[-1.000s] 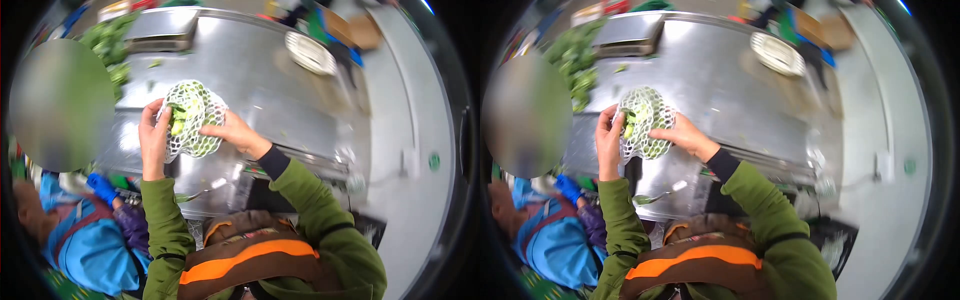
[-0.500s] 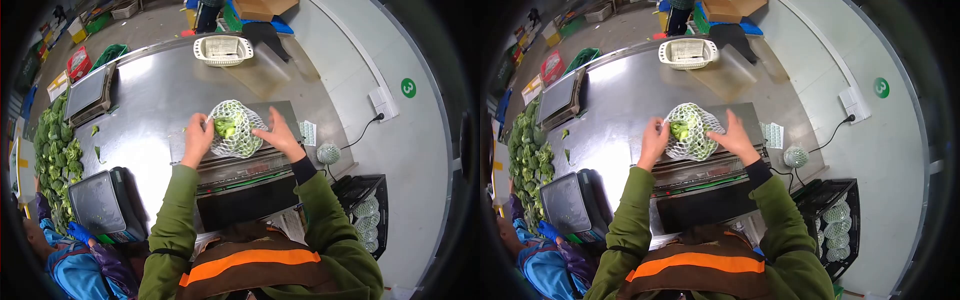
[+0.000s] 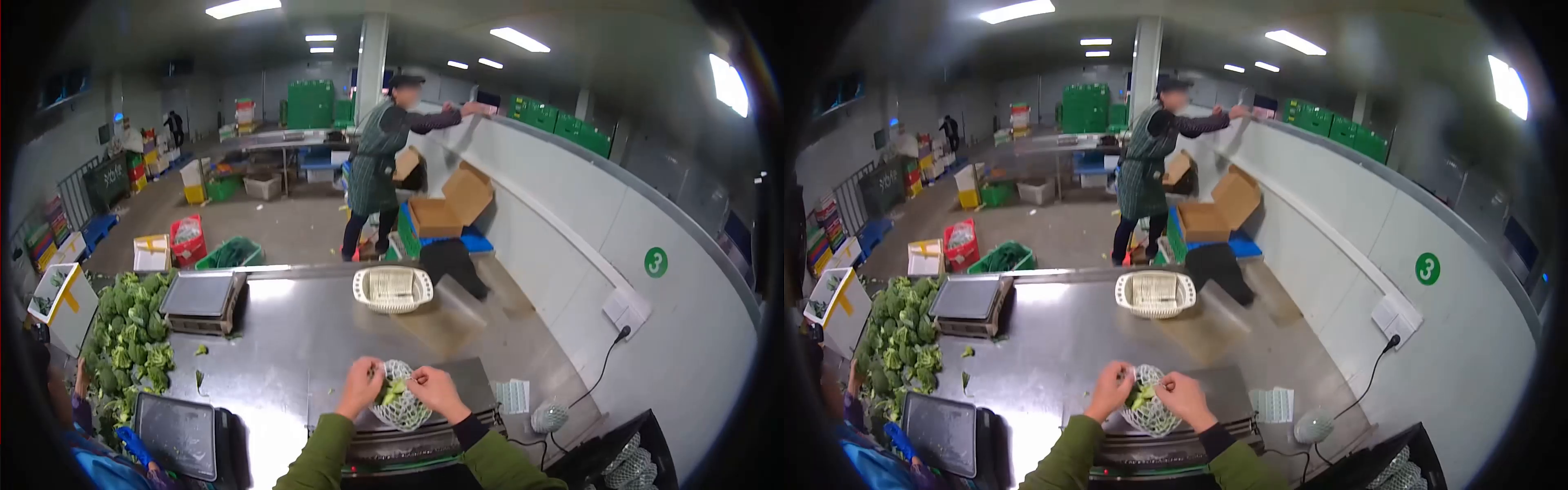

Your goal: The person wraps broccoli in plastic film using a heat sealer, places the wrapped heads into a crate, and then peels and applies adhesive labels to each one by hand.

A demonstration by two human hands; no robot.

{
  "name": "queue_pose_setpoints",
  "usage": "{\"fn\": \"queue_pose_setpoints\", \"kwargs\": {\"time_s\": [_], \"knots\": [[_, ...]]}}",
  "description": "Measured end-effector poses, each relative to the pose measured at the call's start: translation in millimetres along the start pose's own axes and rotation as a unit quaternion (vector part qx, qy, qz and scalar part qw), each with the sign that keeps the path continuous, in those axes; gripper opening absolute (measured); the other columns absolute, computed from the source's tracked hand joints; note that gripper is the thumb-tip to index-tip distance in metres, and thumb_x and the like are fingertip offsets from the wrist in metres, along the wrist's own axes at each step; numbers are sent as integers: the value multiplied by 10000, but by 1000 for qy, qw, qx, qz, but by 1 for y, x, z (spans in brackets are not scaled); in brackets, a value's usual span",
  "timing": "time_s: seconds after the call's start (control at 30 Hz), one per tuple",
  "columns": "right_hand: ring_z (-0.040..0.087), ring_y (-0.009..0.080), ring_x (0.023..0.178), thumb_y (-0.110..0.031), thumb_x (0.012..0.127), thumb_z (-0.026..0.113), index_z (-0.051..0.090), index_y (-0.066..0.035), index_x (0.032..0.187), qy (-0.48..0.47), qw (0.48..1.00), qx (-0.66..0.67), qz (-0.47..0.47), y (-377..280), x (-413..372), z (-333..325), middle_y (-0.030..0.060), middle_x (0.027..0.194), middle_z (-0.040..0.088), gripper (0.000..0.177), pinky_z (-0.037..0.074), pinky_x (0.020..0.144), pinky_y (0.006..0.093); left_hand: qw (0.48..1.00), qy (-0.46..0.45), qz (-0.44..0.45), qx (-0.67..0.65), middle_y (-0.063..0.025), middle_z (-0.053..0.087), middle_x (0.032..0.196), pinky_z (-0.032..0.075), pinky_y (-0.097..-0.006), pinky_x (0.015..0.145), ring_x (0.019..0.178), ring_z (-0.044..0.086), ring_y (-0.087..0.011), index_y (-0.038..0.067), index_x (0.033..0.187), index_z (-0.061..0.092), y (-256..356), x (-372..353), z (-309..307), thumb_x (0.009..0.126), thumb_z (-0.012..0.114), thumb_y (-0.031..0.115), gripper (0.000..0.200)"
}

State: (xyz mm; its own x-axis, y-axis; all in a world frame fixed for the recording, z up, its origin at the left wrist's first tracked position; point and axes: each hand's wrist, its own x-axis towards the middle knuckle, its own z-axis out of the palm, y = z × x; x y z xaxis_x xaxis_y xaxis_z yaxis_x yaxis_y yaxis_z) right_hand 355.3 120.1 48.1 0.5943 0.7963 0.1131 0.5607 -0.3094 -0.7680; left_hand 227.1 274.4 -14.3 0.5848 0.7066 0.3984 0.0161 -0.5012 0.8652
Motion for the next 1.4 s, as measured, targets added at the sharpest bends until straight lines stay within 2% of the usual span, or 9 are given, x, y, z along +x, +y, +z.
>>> {"fn": "queue_pose_setpoints", "kwargs": {"time_s": [0.13, 0.3, 0.43, 0.57, 0.63, 0.73, 1.1, 1.23, 1.4], "knots": [[598, 71, 706, -124, 894, 692, 651, 11, 988, 73, 964, 249, -57, -21, -5, 13, 54, 856, 687, 169, 498, 651, 241, 997, -20, 41, 65, -148, 661, 941, 498, -377, 805, 901, 626, -321, 22, 957, 653, 7, 0, -6, 804, 732, 137, 207], [640, 120, 757, -170, 902, 689, 676, -28, 1033, -7, 972, 146, -185, -37, -26, -12, 88, 967, 685, 193, 519, 672, 265, 979, -17, -138, -147, -92, 705, 1079, 499, -330, 857, 996, 649, -196, 28, 1107, 680, -38, -13, -35, 857, 649, 77, 256], [644, 166, 882, -283, 919, 690, 629, 7, 1150, 51, 985, 163, -6, 48, 0, -13, 114, 1028, 683, 376, 526, 782, 326, 899, 94, -305, -299, -100, 593, 1327, 425, -390, 997, 1221, 529, -193, 29, 1315, 583, 1, -28, -58, 926, 649, 265, 459], [504, 240, 1271, -409, 939, 659, 413, 55, 1415, -113, 961, 249, 50, 75, 4, -4, 184, 1394, 515, 709, 407, 1057, 350, 948, -83, -238, -195, -193, 470, 1449, 341, -375, 1116, 1350, 432, -279, -7, 1481, 371, 25, -39, -33, 829, 772, 428, 880], [530, 190, 1229, -342, 956, 645, 424, 34, 1413, -193, 877, 421, 129, 45, -5, -6, 133, 1350, 553, 631, 427, 1033, 331, 948, -110, -218, -206, -138, 625, 1252, 455, -341, 1009, 1145, 589, -216, -21, 1401, 464, 34, -45, -18, 753, 852, 279, 812], [609, 179, 1092, -239, 877, 749, 481, 39, 1367, -189, 901, 382, 82, 59, 6, 9, 115, 1241, 622, 624, 495, 924, 313, 919, -64, -254, -294, -150, 641, 1206, 522, -336, 912, 1070, 629, -205, -57, 1367, 478, 28, -45, 0, 731, 872, 175, 784], [576, 223, 1154, -324, 871, 758, 314, -11, 1492, -139, 894, 358, 232, 51, -20, -18, 175, 1264, 592, 825, 527, 886, 361, 944, -46, -236, -228, -262, 519, 1364, 514, -376, 932, 1181, 578, -293, -9, 1507, 289, 34, -52, -15, 733, 872, 308, 1020], [659, 168, 888, -327, 840, 778, 581, 5, 1224, -91, 987, 111, 78, 110, -47, -75, 109, 1029, 692, 544, 537, 749, 294, 956, 73, -252, -133, -243, 569, 1312, 547, -347, 838, 1074, 634, -270, 6, 1449, 403, 42, -83, -95, 884, 730, 252, 698], [661, 128, 831, -261, 874, 744, 670, -12, 1009, -115, 990, 54, 60, 136, -83, -89, 74, 902, 705, 292, 529, 740, 263, 949, 71, -245, 186, -84, 715, 792, 505, -264, 743, 792, 653, -102, -16, 972, 717, 13, -149, -158, 898, 706, 215, 243]]}}
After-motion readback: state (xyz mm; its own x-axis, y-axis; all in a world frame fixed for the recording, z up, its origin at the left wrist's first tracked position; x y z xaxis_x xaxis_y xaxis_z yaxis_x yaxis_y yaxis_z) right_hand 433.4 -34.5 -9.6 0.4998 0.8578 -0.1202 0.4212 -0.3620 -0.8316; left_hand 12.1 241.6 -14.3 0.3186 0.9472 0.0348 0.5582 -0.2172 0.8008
